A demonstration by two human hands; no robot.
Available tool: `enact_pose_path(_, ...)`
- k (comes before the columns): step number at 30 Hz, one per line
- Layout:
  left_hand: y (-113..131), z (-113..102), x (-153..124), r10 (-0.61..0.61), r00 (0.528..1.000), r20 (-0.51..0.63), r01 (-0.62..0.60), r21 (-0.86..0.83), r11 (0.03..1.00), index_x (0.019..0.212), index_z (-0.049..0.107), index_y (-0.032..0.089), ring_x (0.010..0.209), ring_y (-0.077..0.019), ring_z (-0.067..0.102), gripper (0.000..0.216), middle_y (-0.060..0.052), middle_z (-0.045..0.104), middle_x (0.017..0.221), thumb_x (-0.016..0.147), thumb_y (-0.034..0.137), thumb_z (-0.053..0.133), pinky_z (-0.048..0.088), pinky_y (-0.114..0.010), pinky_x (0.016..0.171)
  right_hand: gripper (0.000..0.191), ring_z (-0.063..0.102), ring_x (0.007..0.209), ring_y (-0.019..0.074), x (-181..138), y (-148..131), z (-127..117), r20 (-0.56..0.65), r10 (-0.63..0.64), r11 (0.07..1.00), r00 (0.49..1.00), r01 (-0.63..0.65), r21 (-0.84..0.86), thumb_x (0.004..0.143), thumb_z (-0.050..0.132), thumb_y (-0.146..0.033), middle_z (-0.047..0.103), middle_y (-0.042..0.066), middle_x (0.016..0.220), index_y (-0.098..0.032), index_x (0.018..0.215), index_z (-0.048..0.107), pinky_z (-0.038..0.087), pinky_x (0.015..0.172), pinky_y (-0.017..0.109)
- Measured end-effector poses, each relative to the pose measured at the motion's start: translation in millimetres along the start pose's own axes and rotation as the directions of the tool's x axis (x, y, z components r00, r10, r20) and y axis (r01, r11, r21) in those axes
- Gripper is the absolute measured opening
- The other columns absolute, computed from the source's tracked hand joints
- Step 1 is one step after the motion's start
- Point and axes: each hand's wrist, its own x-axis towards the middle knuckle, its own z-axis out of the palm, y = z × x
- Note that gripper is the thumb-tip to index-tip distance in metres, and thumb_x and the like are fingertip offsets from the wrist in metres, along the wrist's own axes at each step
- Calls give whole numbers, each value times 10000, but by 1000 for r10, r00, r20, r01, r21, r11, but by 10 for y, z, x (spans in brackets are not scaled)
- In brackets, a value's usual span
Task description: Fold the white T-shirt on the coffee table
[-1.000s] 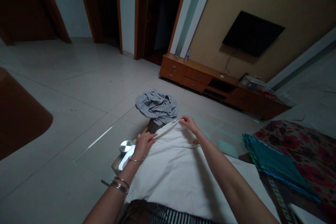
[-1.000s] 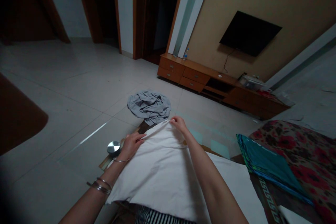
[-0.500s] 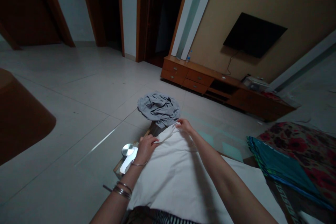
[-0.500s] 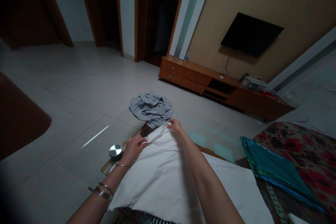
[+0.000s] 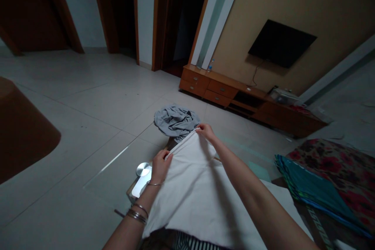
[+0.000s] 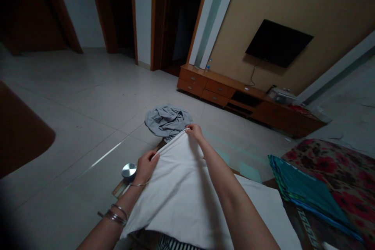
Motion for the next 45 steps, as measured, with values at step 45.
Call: enact_pose_path(45, 26, -17, 27, -8, 1000, -6, 10, 309, 951, 874, 514, 204, 772, -192, 601, 139, -39, 629, 817, 894, 305, 420, 427, -280, 707, 260, 597, 748, 129, -18, 138, -188, -74, 72, 997, 995, -73, -19, 849, 474, -308, 700, 32, 826, -170, 870, 694, 434, 666, 209)
